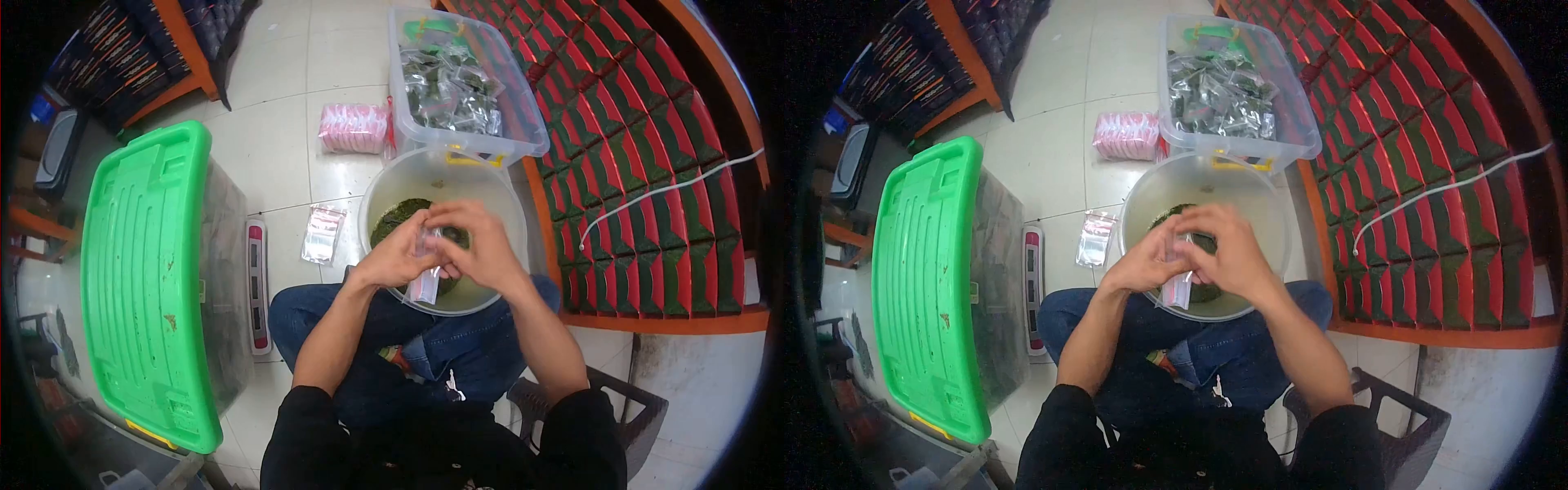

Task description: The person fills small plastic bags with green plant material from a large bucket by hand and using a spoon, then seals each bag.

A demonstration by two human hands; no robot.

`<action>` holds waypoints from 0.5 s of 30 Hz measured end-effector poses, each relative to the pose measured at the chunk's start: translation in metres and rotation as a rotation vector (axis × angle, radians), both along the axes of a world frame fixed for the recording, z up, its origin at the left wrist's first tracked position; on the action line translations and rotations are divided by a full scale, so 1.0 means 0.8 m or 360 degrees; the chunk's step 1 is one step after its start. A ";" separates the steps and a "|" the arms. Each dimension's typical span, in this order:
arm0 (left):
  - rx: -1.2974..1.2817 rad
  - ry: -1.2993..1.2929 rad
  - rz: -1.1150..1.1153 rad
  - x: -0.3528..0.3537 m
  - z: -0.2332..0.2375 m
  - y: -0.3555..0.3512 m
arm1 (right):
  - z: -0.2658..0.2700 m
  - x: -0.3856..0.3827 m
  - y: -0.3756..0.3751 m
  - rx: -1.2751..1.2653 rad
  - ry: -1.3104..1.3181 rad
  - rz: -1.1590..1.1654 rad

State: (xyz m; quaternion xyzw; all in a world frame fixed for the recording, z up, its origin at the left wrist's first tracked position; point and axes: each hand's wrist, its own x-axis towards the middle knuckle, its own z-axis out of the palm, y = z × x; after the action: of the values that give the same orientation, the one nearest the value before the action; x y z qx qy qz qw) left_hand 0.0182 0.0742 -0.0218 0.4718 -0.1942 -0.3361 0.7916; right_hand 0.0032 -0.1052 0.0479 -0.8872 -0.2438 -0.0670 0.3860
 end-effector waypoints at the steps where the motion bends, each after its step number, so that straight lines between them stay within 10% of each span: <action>1: 0.0031 -0.0101 0.0003 -0.002 -0.001 0.001 | -0.009 -0.004 0.002 0.0005 -0.0008 0.0028; 9: 0.0702 -0.0277 -0.0610 -0.005 0.005 0.002 | -0.022 0.005 -0.033 0.1140 0.0213 -0.0513; 11: 0.0775 -0.1307 -0.0137 -0.011 -0.021 -0.010 | -0.018 0.007 -0.042 0.1099 0.0063 -0.0604; 15: 0.0443 -0.0924 0.0634 -0.001 0.011 -0.008 | -0.010 -0.009 -0.039 0.0324 -0.0043 -0.0545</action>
State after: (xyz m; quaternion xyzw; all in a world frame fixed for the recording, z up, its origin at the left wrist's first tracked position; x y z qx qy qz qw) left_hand 0.0177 0.0676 -0.0133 0.6790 -0.2675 -0.0509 0.6818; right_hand -0.0039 -0.1365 0.0396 -0.8711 -0.0864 -0.1677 0.4534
